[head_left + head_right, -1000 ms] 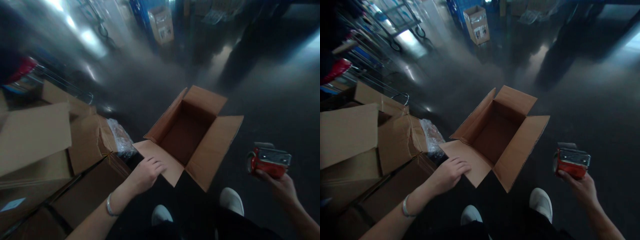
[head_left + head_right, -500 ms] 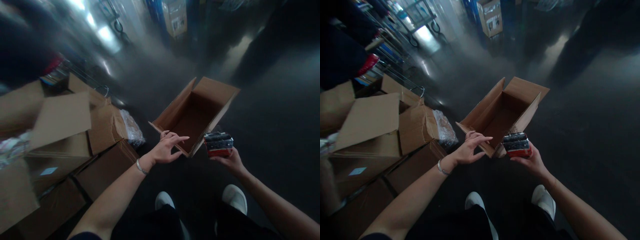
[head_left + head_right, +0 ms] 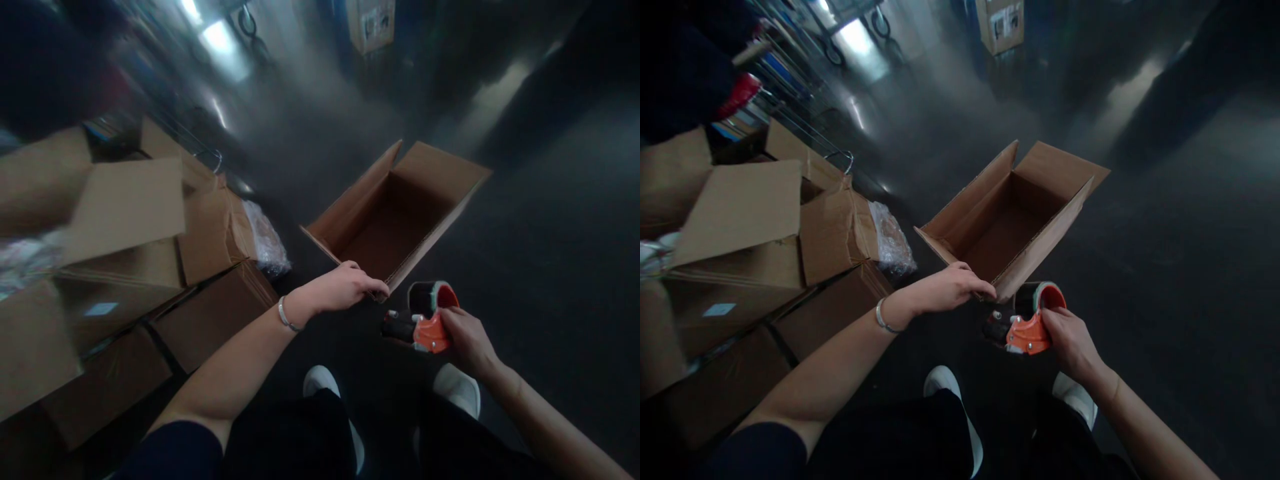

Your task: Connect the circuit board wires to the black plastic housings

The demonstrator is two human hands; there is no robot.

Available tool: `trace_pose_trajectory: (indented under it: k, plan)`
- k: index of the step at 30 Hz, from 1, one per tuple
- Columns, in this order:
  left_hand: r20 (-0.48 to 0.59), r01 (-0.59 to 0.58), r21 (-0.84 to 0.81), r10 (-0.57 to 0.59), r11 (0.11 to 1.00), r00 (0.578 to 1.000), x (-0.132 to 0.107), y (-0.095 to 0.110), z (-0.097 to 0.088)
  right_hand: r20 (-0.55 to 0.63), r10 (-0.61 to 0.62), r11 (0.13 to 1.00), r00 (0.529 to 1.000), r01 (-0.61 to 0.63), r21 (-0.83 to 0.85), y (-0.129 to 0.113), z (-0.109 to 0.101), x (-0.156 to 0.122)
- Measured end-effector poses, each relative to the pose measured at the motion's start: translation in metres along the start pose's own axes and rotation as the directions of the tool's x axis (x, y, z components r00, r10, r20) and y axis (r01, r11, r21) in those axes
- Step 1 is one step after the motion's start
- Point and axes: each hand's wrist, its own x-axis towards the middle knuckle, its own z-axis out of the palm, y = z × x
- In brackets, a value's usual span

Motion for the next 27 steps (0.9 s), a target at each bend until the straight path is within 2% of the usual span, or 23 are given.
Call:
trace_pose_trajectory:
  k: [2,4,11,16,23,27]
  plan:
    - [0.023,-0.011,-0.023,0.012,1.0,1.0,0.001,0.0,-0.001,0.078,-0.106,0.985,0.991,0.115,-0.127,-0.007,0.006,-0.006]
    - [0.041,-0.027,-0.03,0.028,0.999,0.999,0.002,0.002,-0.001,0.134,-0.145,0.963,0.98,0.171,-0.207,-0.014,0.013,-0.007]
    - [0.041,-0.045,0.021,0.044,0.999,0.998,-0.003,0.008,-0.002,0.176,-0.026,0.889,0.984,0.103,-0.447,-0.028,0.026,-0.002]
    - [0.018,-0.058,0.08,0.057,0.995,0.998,-0.004,0.01,0.002,0.19,-0.027,0.865,0.981,0.118,-0.488,-0.038,0.03,0.001]
    - [-0.091,-0.026,0.394,0.067,0.919,0.994,-0.002,0.006,0.019,0.154,-0.056,0.836,0.987,0.131,-0.533,-0.048,0.033,0.005]
    - [-0.119,-0.038,0.462,0.105,0.886,0.987,0.0,-0.003,0.03,0.128,-0.05,0.846,0.991,0.11,-0.521,-0.048,0.036,0.006]
